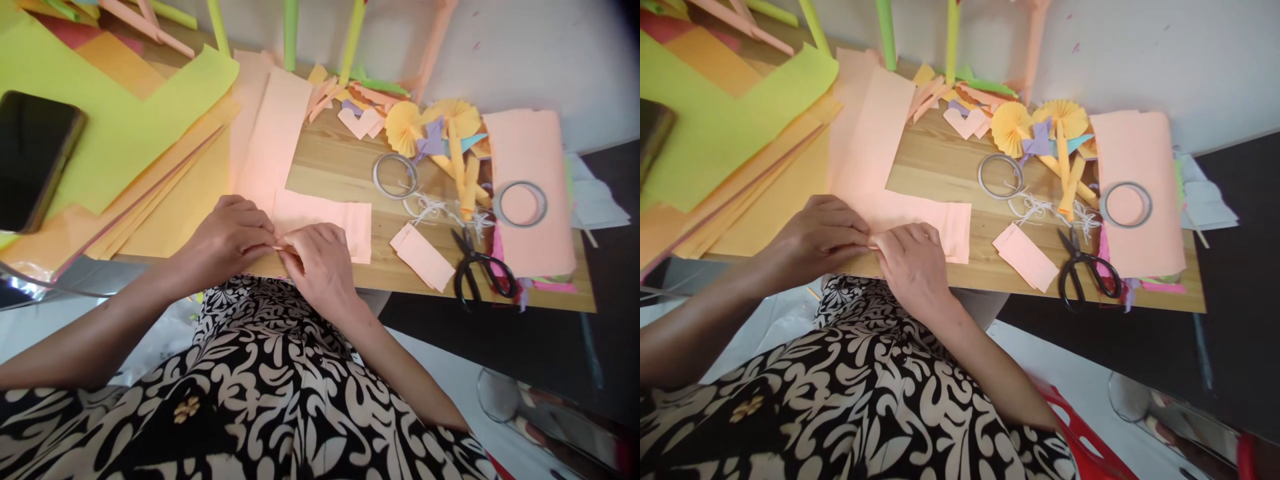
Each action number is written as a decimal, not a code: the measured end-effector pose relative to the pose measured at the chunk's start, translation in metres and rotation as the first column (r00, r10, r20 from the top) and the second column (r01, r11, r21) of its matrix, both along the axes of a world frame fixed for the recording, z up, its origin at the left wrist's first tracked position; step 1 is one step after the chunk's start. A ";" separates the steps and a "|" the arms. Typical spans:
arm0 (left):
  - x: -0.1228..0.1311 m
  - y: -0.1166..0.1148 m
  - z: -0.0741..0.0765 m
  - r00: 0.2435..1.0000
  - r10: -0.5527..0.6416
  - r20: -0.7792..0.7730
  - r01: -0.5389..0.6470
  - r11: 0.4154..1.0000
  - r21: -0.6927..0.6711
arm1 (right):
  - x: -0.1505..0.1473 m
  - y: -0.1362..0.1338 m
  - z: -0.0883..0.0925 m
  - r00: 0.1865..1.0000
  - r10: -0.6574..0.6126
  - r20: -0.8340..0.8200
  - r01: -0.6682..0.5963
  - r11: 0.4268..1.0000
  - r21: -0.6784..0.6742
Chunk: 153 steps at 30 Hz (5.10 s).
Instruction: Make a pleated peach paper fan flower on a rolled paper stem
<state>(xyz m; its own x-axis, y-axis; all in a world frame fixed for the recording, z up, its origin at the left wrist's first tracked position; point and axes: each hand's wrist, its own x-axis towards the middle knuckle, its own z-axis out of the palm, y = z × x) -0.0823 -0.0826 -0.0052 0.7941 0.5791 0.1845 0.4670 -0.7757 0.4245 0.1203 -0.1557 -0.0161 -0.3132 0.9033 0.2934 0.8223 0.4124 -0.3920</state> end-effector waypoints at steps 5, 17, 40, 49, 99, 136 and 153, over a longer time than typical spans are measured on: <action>0.001 0.001 0.001 1.000 -0.004 0.006 0.004 1.000 -0.009 | 0.000 0.001 -0.003 1.000 0.001 -0.009 0.000 1.000 0.023; -0.003 0.003 -0.004 0.993 -0.046 0.109 0.042 0.999 0.032 | -0.005 -0.002 0.000 0.997 -0.068 -0.041 0.070 0.996 0.056; -0.007 -0.002 -0.015 0.979 -0.047 0.197 0.000 0.973 0.230 | 0.005 -0.014 -0.001 0.990 -0.105 -0.099 0.111 0.992 0.057; -0.010 -0.006 -0.019 0.967 -0.102 0.232 0.023 0.946 0.322 | 0.064 -0.045 0.004 0.994 -0.068 0.085 0.056 0.989 0.136; -0.011 -0.011 -0.007 0.986 0.063 0.153 -0.080 0.990 0.113 | 0.031 -0.064 -0.020 0.969 0.206 0.135 -0.224 0.965 0.136; -0.014 -0.031 -0.009 0.983 0.053 0.173 -0.095 0.965 0.245 | 0.081 -0.069 -0.008 0.986 -0.020 0.162 -0.019 0.971 0.240; -0.008 -0.018 -0.009 0.990 -0.040 0.132 0.015 0.983 0.184 | 0.080 -0.066 -0.007 0.993 -0.025 0.113 0.007 0.988 0.156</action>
